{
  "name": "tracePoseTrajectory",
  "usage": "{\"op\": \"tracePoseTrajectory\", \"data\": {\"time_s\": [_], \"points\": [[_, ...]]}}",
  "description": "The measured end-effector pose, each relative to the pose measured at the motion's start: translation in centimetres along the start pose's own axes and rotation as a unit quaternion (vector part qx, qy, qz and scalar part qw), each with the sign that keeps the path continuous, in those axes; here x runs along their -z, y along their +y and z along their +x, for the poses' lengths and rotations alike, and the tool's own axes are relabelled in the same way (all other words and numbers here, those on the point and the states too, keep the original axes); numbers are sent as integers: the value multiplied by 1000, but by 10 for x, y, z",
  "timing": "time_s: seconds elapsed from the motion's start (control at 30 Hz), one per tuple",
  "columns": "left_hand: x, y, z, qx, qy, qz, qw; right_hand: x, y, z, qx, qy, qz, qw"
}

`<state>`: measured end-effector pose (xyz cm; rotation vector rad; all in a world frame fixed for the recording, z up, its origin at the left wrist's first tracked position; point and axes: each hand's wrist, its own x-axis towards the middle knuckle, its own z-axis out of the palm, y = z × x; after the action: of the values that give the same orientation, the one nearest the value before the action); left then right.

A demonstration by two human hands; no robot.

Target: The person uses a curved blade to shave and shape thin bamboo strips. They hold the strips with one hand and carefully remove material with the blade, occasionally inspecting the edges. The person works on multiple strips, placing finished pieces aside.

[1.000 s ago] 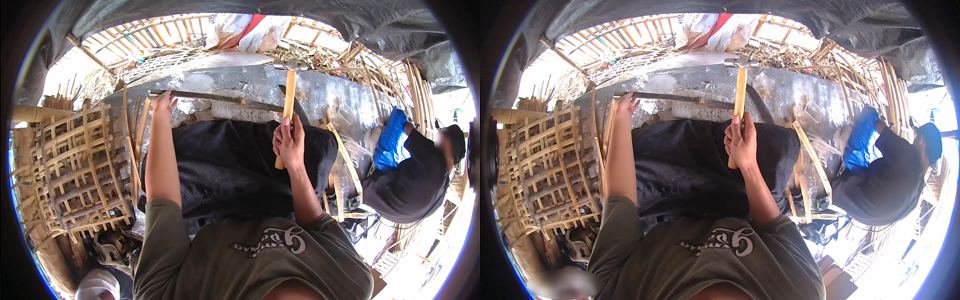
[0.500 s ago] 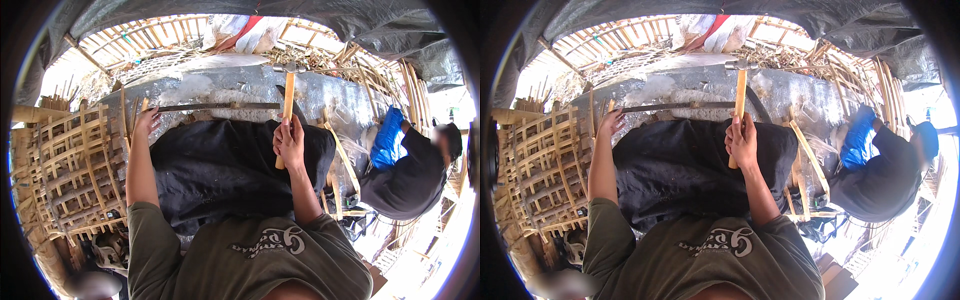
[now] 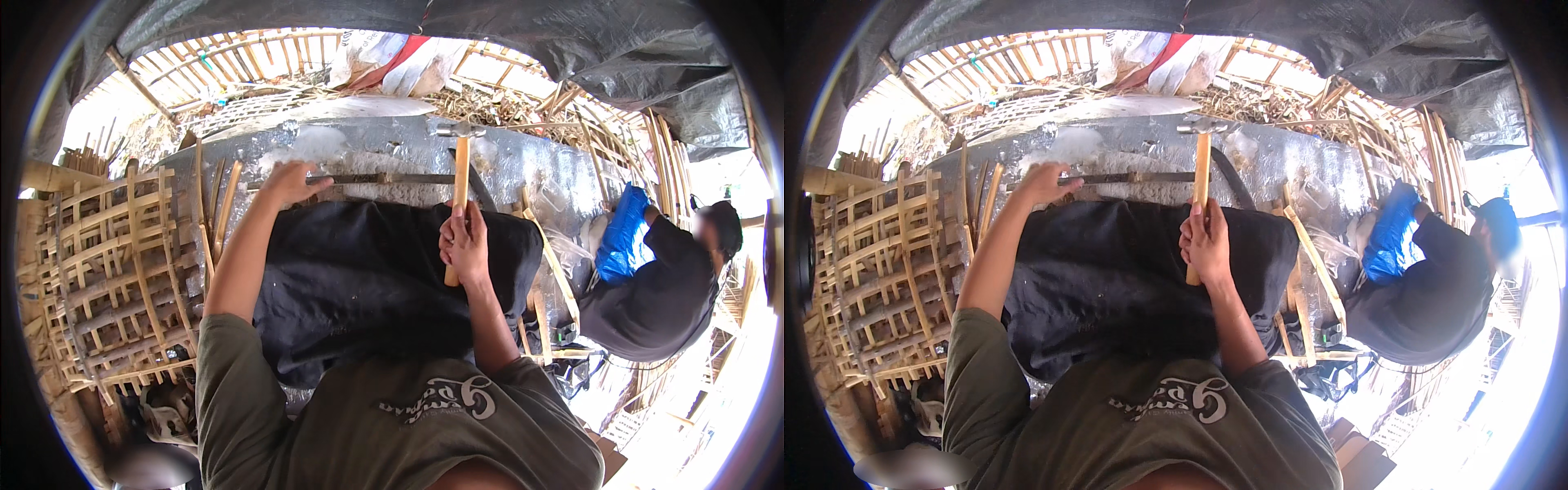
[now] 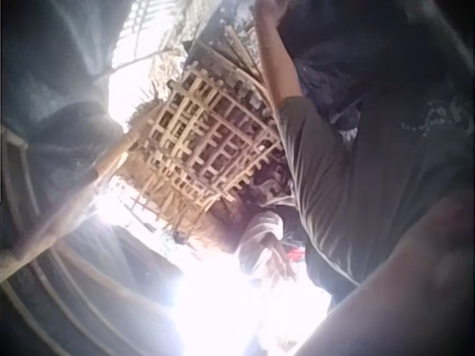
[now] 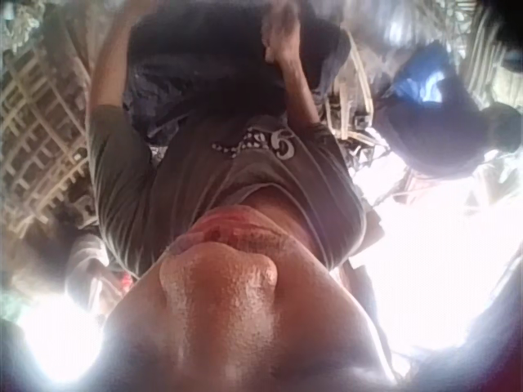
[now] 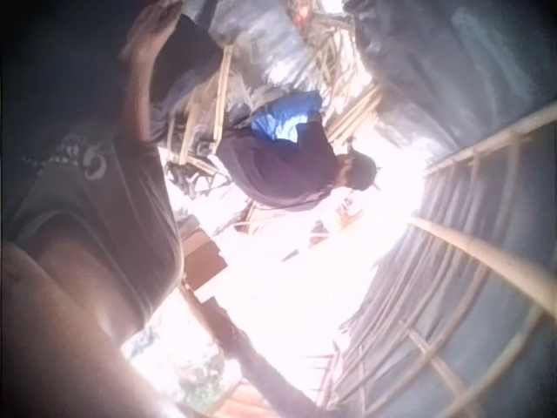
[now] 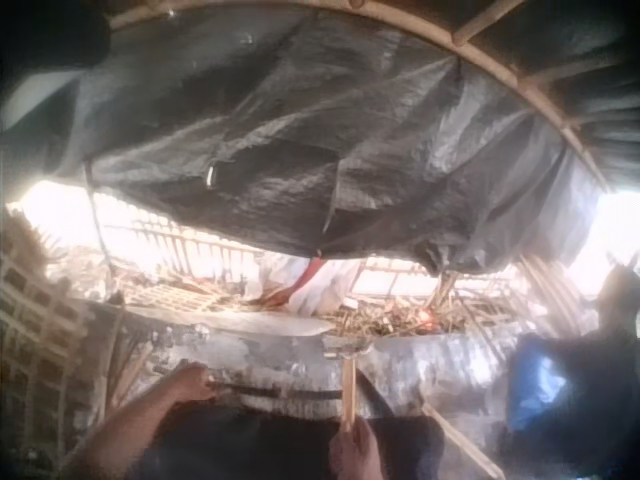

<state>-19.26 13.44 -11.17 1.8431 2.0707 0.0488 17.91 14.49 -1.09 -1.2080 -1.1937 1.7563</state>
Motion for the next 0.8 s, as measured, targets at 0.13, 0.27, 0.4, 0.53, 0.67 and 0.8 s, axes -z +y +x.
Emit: {"op": "tracePoseTrajectory", "data": {"time_s": [0.13, 0.27, 0.4, 0.53, 0.67, 0.8], "points": [[-19, -4, 9, 14, -85, -71, 994, -5, 6, -4, -10, -12, -37, 999], [-34, -21, 8, 57, -38, -206, 976, -9, 16, 2, -43, -16, -61, 997], [-42, -32, 7, 104, 13, -195, 975, -20, 18, 12, -34, -32, -67, 997], [-39, -29, 6, 106, 1, -190, 976, -29, 5, 20, 41, -54, -81, 994], [-51, -39, 6, 77, 10, -164, 983, -24, -5, 36, 194, -57, -152, 967], [-51, -41, 9, 91, -67, -186, 976, -9, -33, 67, 254, -61, -345, 902]]}}
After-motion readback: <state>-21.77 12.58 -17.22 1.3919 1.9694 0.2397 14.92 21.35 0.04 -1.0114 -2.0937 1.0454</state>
